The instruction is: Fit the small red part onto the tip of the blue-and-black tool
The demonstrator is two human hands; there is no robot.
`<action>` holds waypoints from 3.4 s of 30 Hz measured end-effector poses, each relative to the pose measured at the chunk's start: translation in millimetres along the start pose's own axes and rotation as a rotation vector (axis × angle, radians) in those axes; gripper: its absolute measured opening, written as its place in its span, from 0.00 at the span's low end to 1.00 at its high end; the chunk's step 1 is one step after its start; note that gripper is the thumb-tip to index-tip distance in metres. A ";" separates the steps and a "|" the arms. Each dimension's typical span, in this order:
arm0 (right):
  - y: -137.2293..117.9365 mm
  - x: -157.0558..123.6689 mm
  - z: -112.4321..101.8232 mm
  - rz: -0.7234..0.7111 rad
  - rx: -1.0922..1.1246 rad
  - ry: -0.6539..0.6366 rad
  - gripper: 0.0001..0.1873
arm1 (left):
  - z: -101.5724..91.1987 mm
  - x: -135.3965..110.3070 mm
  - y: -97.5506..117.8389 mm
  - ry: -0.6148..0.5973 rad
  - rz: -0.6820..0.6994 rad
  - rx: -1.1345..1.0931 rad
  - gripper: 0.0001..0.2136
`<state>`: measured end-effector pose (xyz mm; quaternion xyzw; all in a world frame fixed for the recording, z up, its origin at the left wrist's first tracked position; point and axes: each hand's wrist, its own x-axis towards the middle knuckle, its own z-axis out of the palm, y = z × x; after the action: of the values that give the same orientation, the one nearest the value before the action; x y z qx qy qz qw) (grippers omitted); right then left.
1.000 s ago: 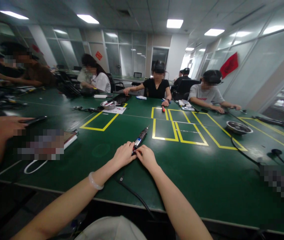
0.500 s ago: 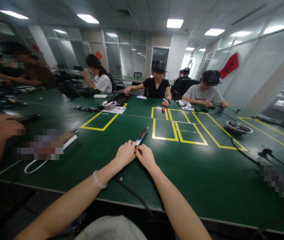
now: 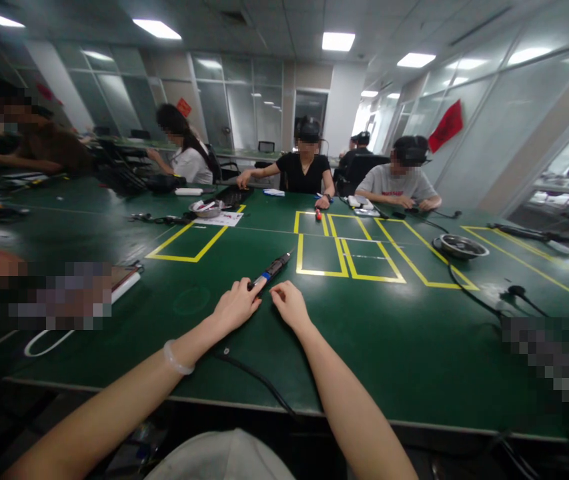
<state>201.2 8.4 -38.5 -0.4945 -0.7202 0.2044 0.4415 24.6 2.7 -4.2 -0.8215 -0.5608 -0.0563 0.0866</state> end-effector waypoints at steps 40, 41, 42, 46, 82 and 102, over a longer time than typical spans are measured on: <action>-0.5 -3.5 2.1 -0.005 -0.010 -0.049 0.09 | 1.6 -20.8 -147.3 0.024 -0.348 0.086 0.22; -0.9 -3.5 2.1 -0.004 -0.007 -0.049 0.09 | 1.6 -21.2 -146.9 0.027 -0.347 0.093 0.21; -1.1 -3.5 2.2 -0.003 -0.005 -0.049 0.09 | 1.6 -21.6 -146.7 0.031 -0.347 0.098 0.21; -0.4 -3.1 2.6 0.003 0.002 -0.056 0.09 | 1.1 -23.0 -146.4 0.049 -0.351 0.108 0.18; 1.4 -2.9 3.1 0.006 0.007 -0.072 0.08 | -5.2 -25.5 -152.9 0.020 -0.382 -0.009 0.13; 3.8 -1.9 3.5 -0.013 -0.004 -0.079 0.09 | -10.5 -23.3 -144.1 0.069 -0.436 0.030 0.18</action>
<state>200.5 8.9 -44.0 -0.4822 -0.7407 0.2194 0.4131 -118.1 30.6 13.1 -0.6769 -0.7227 -0.0935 0.1040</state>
